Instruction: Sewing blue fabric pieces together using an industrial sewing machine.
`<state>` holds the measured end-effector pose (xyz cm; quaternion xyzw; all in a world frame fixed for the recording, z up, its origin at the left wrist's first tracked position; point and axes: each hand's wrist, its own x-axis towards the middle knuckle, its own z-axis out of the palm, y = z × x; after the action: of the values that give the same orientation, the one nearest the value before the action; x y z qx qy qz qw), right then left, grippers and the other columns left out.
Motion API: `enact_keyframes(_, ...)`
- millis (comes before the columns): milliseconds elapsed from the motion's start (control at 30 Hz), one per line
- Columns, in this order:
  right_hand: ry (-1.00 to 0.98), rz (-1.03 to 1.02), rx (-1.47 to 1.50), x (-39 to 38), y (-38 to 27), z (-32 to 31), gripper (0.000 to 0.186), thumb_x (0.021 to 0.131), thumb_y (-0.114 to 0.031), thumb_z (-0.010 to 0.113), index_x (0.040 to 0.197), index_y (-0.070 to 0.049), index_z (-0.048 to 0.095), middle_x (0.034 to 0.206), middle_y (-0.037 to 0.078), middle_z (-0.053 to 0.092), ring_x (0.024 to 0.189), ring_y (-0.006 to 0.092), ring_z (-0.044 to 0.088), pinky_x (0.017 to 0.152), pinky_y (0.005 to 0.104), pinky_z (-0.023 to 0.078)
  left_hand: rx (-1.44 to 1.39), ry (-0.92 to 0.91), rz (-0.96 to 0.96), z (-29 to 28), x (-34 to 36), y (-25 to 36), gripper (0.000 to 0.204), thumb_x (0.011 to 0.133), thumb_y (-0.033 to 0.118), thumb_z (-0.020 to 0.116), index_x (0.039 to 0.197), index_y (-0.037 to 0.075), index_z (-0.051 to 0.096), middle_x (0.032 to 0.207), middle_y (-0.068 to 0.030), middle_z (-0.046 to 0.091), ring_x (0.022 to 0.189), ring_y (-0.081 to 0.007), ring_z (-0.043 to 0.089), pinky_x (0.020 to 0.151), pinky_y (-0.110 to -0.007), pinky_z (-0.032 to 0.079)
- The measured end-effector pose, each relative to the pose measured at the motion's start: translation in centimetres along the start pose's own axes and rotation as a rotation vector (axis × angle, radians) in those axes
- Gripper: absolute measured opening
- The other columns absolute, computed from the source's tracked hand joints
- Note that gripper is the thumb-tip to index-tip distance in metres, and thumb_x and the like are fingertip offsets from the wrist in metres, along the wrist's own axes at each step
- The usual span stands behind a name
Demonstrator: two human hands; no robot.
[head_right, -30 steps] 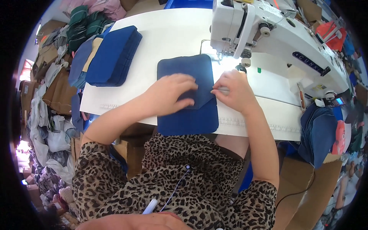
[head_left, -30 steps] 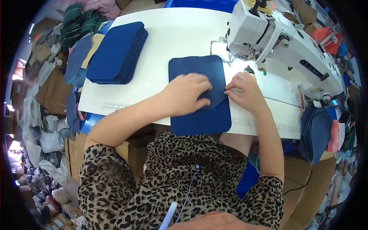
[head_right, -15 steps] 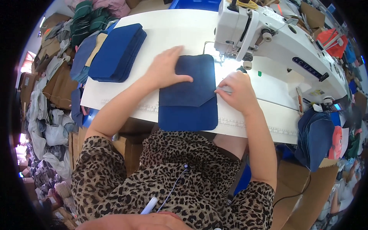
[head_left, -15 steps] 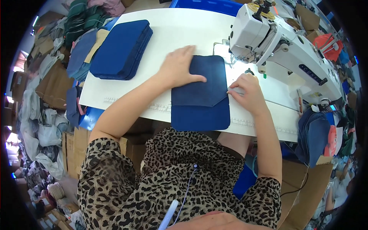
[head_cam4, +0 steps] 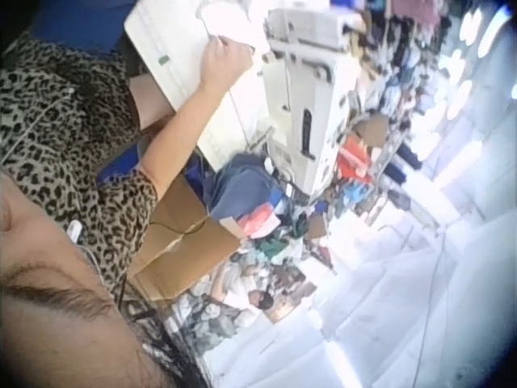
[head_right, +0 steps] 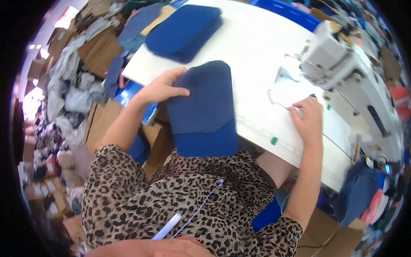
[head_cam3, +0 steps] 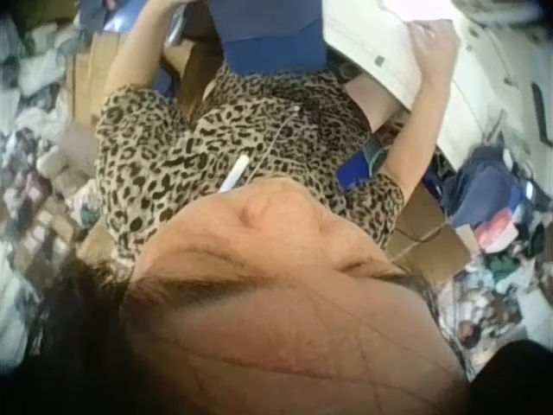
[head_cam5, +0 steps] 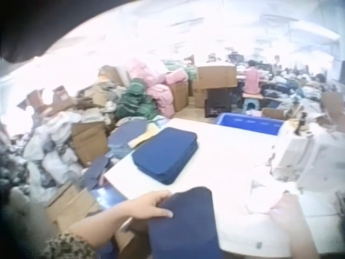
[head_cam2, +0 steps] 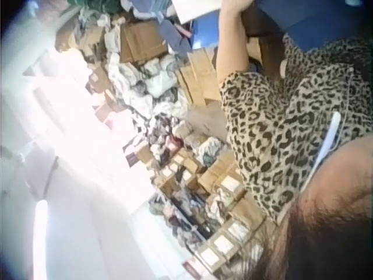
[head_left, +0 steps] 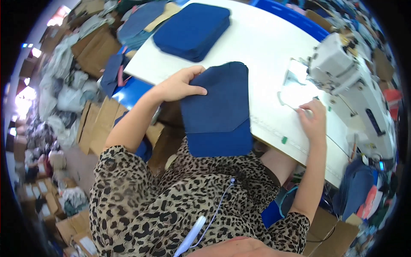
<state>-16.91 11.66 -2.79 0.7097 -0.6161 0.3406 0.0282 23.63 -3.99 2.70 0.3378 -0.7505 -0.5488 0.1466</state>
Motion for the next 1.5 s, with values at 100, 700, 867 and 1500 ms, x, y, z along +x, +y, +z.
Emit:
enact_keyframes(100, -0.054, 0.060, 0.083, 0.1, 0.4, -0.5, 0.012, 0.076, -0.008, 0.075, 0.078, -0.005, 0.064, 0.079, 0.010, 0.061, 0.081, 0.0295, 0.059, 0.078, 0.0390, 0.043, -0.151, -0.055, -0.209, -5.9, -5.8, -1.3, 0.053, 0.084, 0.002, 0.074, 0.134, 0.001, 0.055, 0.123, -0.0037, 0.064, 0.111, -0.0121, 0.059, 0.099, -0.028, 0.048)
enact_keyframes(700, -0.144, 0.093, 0.124, -0.1, 0.5, 0.5, 0.008, 0.082, 0.000, 0.068, 0.085, 0.002, 0.061, 0.083, 0.010, 0.060, 0.080, 0.0238, 0.057, 0.075, 0.0330, 0.045, 0.947, 0.652, -1.004, -15.4, -25.0, -22.7, 0.057, 0.077, 0.025, 0.082, 0.128, 0.009, 0.064, 0.129, -0.0148, 0.064, 0.118, -0.0331, 0.061, 0.099, -0.042, 0.049)
enact_keyframes(867, -0.142, 0.169, 0.093, -0.6, 1.1, 0.4, 0.011, 0.079, -0.006, 0.073, 0.084, -0.005, 0.063, 0.083, 0.007, 0.061, 0.082, 0.0250, 0.057, 0.082, 0.0367, 0.041, 0.854, 0.837, -0.067, -13.3, -10.7, -11.5, 0.039, 0.085, 0.021, 0.075, 0.121, 0.007, 0.066, 0.118, -0.0131, 0.068, 0.111, -0.0312, 0.064, 0.096, -0.040, 0.050)
enact_keyframes(1500, -0.023, 0.209, 0.131, -0.1, -0.2, -0.6, 0.008, 0.081, -0.009, 0.072, 0.080, -0.004, 0.066, 0.078, 0.006, 0.062, 0.077, 0.0226, 0.059, 0.077, 0.0348, 0.043, 0.694, 0.088, -0.060, -10.1, 6.3, 3.5, 0.017, 0.082, 0.012, 0.079, 0.095, 0.005, 0.071, 0.096, -0.0046, 0.064, 0.091, -0.0178, 0.061, 0.084, -0.029, 0.049)
